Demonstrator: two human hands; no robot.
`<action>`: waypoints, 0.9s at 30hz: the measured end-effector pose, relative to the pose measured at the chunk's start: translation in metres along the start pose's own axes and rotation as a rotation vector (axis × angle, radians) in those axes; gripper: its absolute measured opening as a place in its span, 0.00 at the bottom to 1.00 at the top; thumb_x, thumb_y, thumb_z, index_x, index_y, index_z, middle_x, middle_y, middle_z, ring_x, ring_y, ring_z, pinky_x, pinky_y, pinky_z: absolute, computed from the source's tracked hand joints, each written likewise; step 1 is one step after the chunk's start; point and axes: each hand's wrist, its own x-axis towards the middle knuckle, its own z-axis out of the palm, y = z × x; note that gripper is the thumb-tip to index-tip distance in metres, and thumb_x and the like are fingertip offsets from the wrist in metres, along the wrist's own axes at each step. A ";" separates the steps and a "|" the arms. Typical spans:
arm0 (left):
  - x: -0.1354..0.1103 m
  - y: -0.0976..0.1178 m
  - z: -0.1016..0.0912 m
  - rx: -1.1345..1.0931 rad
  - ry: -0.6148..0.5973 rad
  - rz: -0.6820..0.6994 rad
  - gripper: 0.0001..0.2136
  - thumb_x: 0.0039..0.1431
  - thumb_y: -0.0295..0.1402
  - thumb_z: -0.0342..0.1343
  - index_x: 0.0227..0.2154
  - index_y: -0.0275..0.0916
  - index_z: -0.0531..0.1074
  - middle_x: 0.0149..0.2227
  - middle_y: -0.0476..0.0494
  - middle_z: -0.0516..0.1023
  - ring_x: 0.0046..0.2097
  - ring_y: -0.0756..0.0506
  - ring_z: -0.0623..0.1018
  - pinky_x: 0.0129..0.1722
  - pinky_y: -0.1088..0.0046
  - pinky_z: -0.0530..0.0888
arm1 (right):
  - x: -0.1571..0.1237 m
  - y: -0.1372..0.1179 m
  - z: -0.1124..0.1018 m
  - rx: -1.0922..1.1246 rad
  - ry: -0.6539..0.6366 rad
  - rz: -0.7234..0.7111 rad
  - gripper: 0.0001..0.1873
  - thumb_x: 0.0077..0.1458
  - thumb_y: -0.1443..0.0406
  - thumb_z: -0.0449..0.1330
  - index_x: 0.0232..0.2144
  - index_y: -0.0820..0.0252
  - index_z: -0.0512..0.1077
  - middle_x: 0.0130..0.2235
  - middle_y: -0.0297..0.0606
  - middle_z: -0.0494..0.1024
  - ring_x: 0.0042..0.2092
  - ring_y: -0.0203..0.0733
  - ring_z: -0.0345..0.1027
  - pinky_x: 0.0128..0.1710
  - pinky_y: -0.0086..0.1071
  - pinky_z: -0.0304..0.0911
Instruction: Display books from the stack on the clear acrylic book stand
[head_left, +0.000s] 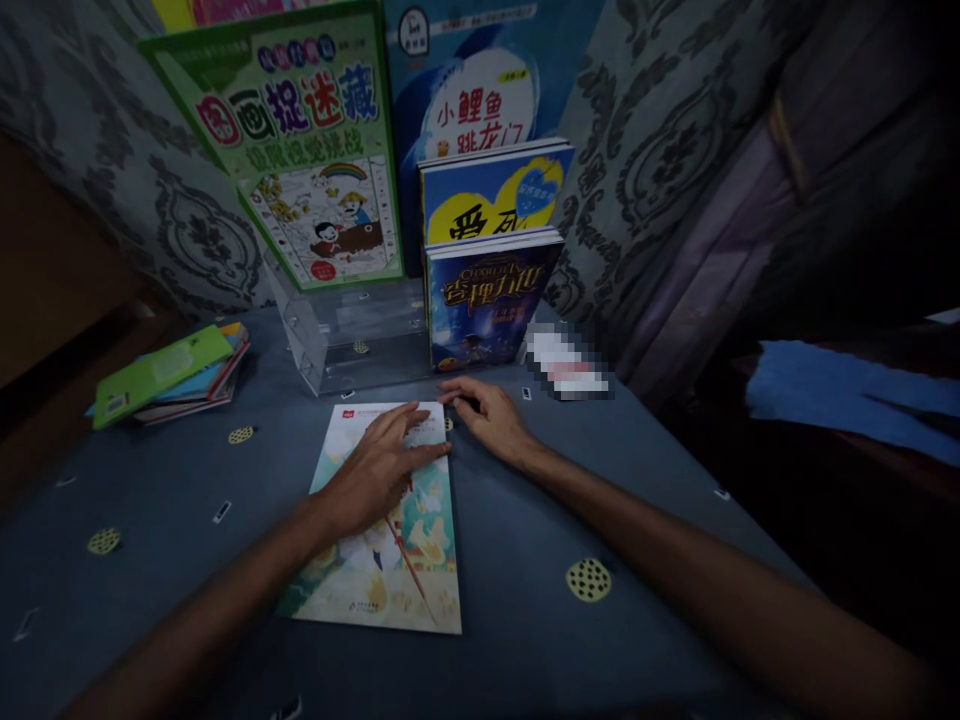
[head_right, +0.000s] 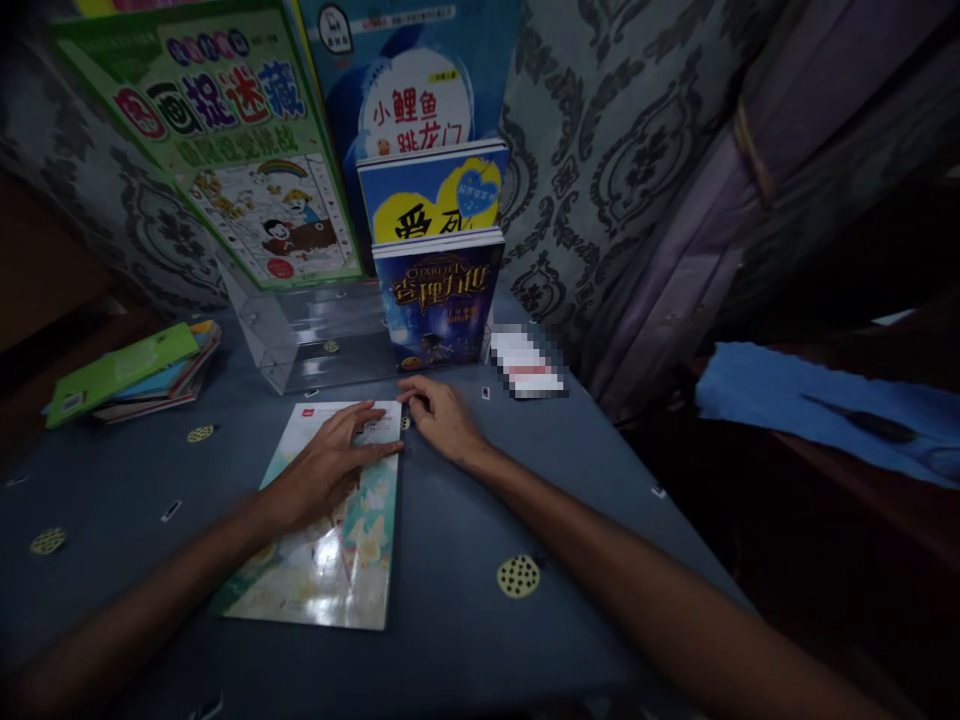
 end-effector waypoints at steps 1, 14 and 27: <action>-0.004 0.004 0.000 -0.002 -0.011 0.005 0.30 0.56 0.17 0.50 0.59 0.50 0.67 0.65 0.39 0.58 0.68 0.36 0.54 0.61 0.47 0.63 | 0.000 0.000 0.000 -0.003 0.004 -0.004 0.18 0.54 0.74 0.53 0.45 0.61 0.75 0.39 0.40 0.83 0.39 0.42 0.76 0.42 0.37 0.68; -0.020 0.035 -0.013 -0.026 -0.110 -0.034 0.33 0.53 0.15 0.48 0.59 0.51 0.66 0.56 0.39 0.65 0.58 0.39 0.65 0.52 0.55 0.71 | 0.000 0.001 0.000 -0.005 0.001 -0.021 0.18 0.53 0.74 0.53 0.44 0.61 0.75 0.38 0.39 0.83 0.38 0.42 0.76 0.37 0.34 0.68; -0.020 0.035 -0.014 -0.056 -0.059 -0.007 0.27 0.60 0.17 0.47 0.58 0.51 0.67 0.54 0.39 0.67 0.55 0.40 0.66 0.51 0.56 0.70 | -0.001 0.001 0.000 0.017 -0.011 0.026 0.16 0.55 0.72 0.54 0.45 0.61 0.74 0.40 0.41 0.83 0.41 0.44 0.76 0.41 0.37 0.68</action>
